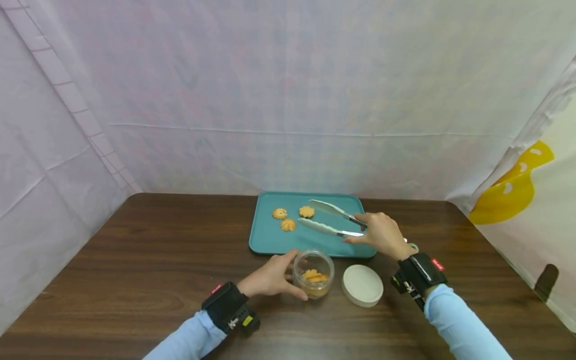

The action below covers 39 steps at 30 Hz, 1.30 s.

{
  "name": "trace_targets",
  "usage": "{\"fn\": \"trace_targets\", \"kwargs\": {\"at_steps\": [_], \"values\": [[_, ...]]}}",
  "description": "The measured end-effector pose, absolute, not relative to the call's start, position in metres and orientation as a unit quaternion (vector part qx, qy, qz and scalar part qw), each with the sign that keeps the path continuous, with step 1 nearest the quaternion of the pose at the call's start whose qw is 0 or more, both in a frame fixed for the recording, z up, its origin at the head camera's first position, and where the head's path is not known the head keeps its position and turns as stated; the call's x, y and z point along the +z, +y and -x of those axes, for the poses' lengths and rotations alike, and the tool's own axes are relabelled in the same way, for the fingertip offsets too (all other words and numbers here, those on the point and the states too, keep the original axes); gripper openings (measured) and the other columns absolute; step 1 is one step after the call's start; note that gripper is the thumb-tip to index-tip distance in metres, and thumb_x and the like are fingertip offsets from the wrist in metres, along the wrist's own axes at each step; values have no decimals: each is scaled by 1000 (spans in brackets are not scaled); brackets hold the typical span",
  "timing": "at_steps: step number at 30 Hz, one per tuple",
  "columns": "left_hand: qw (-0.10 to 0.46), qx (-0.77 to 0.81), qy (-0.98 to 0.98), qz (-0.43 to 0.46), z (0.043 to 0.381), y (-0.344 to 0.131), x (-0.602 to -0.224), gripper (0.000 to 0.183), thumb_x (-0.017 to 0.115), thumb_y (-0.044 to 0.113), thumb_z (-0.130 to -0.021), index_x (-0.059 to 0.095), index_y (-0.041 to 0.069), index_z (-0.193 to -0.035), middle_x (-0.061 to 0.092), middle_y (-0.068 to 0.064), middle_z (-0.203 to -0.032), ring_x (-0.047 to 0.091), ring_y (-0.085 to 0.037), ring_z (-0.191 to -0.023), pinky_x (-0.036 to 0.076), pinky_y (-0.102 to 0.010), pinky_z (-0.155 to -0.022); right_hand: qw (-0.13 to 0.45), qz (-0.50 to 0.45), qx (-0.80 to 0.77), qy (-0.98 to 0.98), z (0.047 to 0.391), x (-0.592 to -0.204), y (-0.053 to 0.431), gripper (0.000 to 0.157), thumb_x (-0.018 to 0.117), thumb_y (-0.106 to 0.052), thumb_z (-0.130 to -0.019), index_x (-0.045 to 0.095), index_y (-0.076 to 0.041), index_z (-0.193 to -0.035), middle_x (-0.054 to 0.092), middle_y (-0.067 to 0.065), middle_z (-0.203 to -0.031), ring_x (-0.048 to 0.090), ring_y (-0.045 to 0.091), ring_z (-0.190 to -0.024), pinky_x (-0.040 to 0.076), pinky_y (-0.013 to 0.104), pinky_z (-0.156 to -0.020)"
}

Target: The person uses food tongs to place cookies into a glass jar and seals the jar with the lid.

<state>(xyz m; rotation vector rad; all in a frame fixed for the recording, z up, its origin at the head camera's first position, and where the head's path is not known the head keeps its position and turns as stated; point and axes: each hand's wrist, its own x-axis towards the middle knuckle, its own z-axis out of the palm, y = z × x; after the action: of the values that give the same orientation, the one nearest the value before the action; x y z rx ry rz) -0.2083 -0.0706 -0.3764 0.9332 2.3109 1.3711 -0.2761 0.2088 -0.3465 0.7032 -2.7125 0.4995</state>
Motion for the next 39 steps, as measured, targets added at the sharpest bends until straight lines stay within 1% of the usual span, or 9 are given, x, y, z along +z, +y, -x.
{"fn": "trace_targets", "kwargs": {"at_steps": [8,12,15,23,26,30,32,36,39], "values": [[152,478,803,-323,208,-71,-379,70,78,13,-64,40,-2,-121,51,-22,-122,53,-33,-108,54,-36,-87,111,-206,151,-961,295,-353,200,80,73,-53,-59,58,1,-115,50,5,-49,42,13,-42,30,26,-34],[154,478,803,-321,207,-71,-378,69,77,13,-65,40,-2,-121,51,-23,-122,52,-33,-109,54,-38,-88,96,-192,144,-966,301,-354,196,82,72,-55,-59,57,2,-116,64,15,-66,48,16,-46,37,27,-35],[156,479,803,-319,206,-71,-376,69,77,12,-65,39,-2,-121,50,-23,-123,51,-34,-111,53,-40,-88,91,-187,142,-968,304,-355,195,82,72,-55,-60,56,2,-117,67,22,-84,52,19,-52,43,30,-37],[158,476,806,-314,207,-71,-376,70,77,12,-66,39,-2,-123,51,-22,-123,51,-33,-110,54,-40,-88,65,-169,132,-975,312,-359,190,84,72,-56,-59,56,2,-117,67,24,-93,55,23,-58,50,35,-43],[159,472,809,-312,208,-71,-377,70,77,14,-66,39,-2,-123,51,-22,-123,52,-33,-110,54,-40,-88,49,-156,130,-978,314,-359,188,82,72,-56,-59,58,2,-115,67,21,-86,54,22,-57,47,32,-42],[154,469,811,-315,209,-71,-377,70,77,14,-66,40,-2,-123,52,-23,-122,52,-33,-109,54,-40,-88,35,-148,141,-978,315,-358,184,74,72,-53,-61,61,0,-110,64,17,-76,49,18,-52,37,28,-40],[154,469,810,-317,209,-71,-377,70,77,14,-66,40,-2,-122,52,-23,-122,52,-33,-110,53,-41,-88,34,-151,148,-977,314,-357,181,70,73,-51,-62,62,0,-108,64,16,-76,49,18,-52,37,28,-41],[153,469,810,-318,208,-70,-377,70,77,14,-66,40,-3,-122,52,-23,-122,52,-33,-110,53,-41,-88,43,-161,153,-974,312,-356,178,57,74,-46,-63,65,0,-97,62,13,-74,49,18,-53,40,30,-42],[151,468,811,-318,208,-70,-376,69,77,14,-65,40,-3,-121,52,-23,-122,52,-33,-109,54,-40,-88,50,-167,148,-973,312,-355,175,45,74,-44,-64,65,-4,-83,56,10,-67,47,19,-52,37,30,-42]]}}
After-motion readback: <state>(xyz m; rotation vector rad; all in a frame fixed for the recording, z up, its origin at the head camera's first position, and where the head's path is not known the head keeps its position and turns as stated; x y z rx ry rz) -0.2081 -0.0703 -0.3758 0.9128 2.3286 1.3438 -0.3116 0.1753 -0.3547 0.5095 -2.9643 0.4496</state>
